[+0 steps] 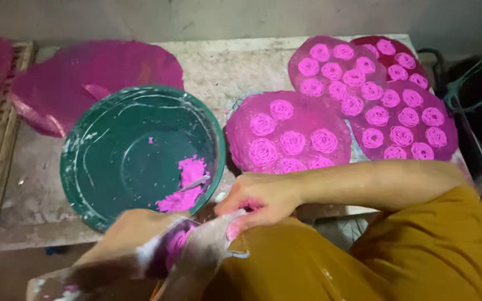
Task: The person uses a hand-held extruder tool to pipe bright pink paste into spiral rosette patterns on round pink boards. They fill the tool with paste from a green basin, squeeze rosettes onto the boards, then move finished boards aside and stack them on the table.
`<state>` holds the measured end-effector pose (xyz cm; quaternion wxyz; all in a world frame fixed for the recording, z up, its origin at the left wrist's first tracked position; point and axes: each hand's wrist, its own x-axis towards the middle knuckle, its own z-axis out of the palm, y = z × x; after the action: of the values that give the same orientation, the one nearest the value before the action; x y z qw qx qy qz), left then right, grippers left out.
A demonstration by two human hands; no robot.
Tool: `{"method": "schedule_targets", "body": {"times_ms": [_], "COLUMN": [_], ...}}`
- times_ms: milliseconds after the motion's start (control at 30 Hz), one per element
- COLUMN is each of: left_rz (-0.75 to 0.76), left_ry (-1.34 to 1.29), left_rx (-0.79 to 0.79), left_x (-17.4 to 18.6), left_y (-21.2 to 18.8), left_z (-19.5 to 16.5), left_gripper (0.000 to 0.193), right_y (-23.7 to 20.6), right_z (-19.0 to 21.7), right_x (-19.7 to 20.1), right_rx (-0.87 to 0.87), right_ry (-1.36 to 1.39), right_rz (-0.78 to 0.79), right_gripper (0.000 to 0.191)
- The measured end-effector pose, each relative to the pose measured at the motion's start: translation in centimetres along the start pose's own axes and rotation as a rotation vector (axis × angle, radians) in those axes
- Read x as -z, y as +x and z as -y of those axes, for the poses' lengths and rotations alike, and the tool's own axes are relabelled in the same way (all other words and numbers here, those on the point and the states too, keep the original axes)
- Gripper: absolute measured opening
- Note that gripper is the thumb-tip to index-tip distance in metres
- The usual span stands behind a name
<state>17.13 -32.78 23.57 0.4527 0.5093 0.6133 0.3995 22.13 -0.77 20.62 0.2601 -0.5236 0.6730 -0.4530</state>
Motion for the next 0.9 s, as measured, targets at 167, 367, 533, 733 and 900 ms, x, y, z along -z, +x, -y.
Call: {"method": "schedule_targets", "body": {"times_ms": [167, 367, 533, 733, 900], "left_rz": [-0.102, -0.319, -0.887, -1.395, -1.535], "left_ry": [-0.392, -1.201, -0.958, -0.702, -0.579], "left_rx": [0.016, -0.158, -0.087, 0.067, 0.001], "left_x": [-0.7, -6.2, -8.4, -7.0, -6.7], "left_y": [-9.2, -11.4, -7.8, -10.1, -10.7], "left_z": [7.2, 17.9, 23.4, 25.5, 24.5], "left_gripper": [0.043, 0.055, 0.026, 0.014, 0.013], "right_y": [1.5, 7.5, 13.2, 16.5, 16.5], "right_z": [-0.8, -3.1, -7.5, -17.0, -19.2], "right_x": [1.6, 7.1, 6.4, -2.0, -3.8], "right_rx": [0.112, 0.447, 0.277, -0.841, -0.736], "right_ry": [-0.331, -1.401, -1.323, -0.934, -0.942], "right_rz": [-0.118, -0.133, -0.417, 0.136, 0.234], "right_gripper": [0.037, 0.020, 0.034, 0.062, 0.031]}}
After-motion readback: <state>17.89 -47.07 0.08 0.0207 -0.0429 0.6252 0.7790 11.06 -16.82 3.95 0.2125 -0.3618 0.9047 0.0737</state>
